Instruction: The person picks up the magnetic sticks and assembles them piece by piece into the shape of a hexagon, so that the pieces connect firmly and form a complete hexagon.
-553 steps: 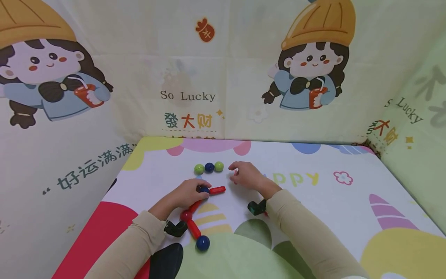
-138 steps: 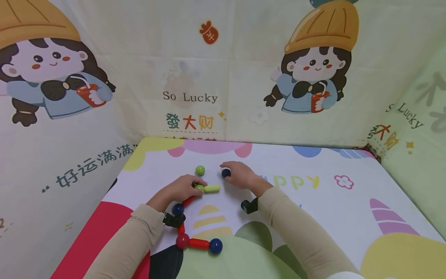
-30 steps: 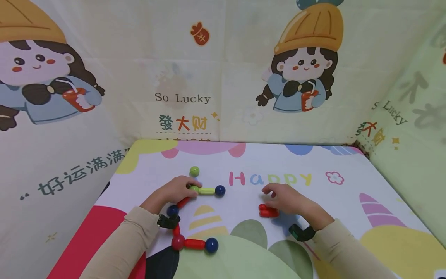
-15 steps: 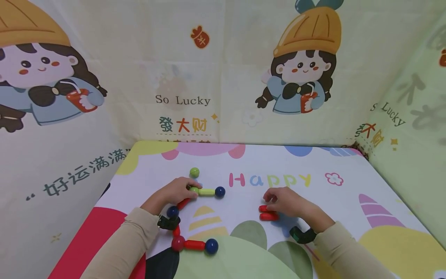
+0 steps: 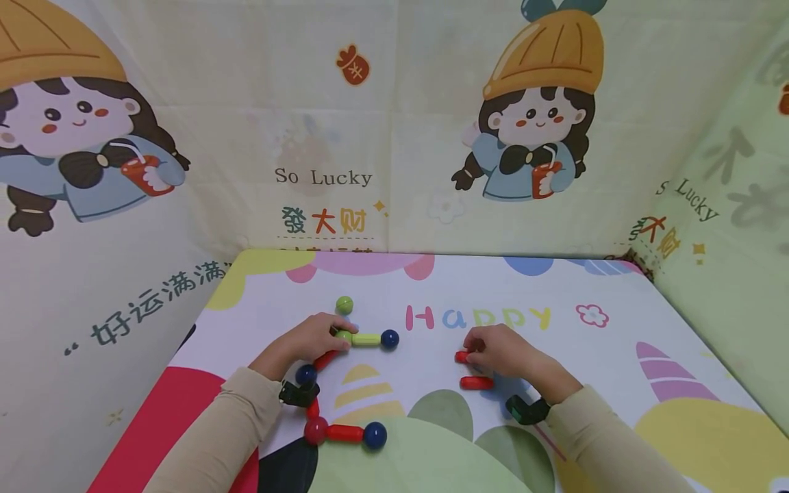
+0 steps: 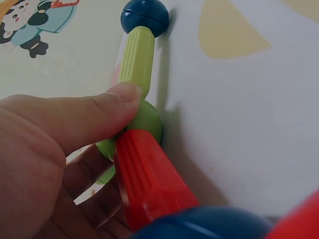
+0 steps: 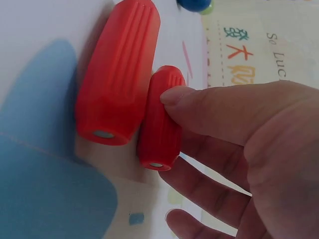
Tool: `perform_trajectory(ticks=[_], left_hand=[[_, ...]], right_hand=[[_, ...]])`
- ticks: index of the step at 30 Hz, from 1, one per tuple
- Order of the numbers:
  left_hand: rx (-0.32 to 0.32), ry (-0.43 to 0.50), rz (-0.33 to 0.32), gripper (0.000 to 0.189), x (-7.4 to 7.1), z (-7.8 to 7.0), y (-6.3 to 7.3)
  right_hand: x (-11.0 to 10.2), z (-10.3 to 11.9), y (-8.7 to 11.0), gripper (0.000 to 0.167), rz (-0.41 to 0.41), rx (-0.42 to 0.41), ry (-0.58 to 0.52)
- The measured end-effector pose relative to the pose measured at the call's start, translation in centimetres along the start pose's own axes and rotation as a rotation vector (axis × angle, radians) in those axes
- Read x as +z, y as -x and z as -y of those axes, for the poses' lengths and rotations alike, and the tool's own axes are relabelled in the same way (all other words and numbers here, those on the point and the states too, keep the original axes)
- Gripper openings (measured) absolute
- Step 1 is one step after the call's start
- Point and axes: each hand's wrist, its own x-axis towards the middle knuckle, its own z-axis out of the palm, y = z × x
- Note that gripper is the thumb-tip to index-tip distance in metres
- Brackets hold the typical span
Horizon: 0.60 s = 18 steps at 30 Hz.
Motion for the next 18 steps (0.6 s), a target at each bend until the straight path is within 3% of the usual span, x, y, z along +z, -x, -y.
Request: perform_trajectory(ticks=[10,18], left_hand=[[0.001,-0.002,-0.005,0.028,0.2,0.1,0.0],[0.0,0.001,-0.008,0.028,0.3,0.1,0.2]], right_hand=[[-0.2,0.0,-0.6,0.014,0.006,0.025,0.007],[0.2,1.0,-2.2,0.017,-0.007,-0.017,0.024]])
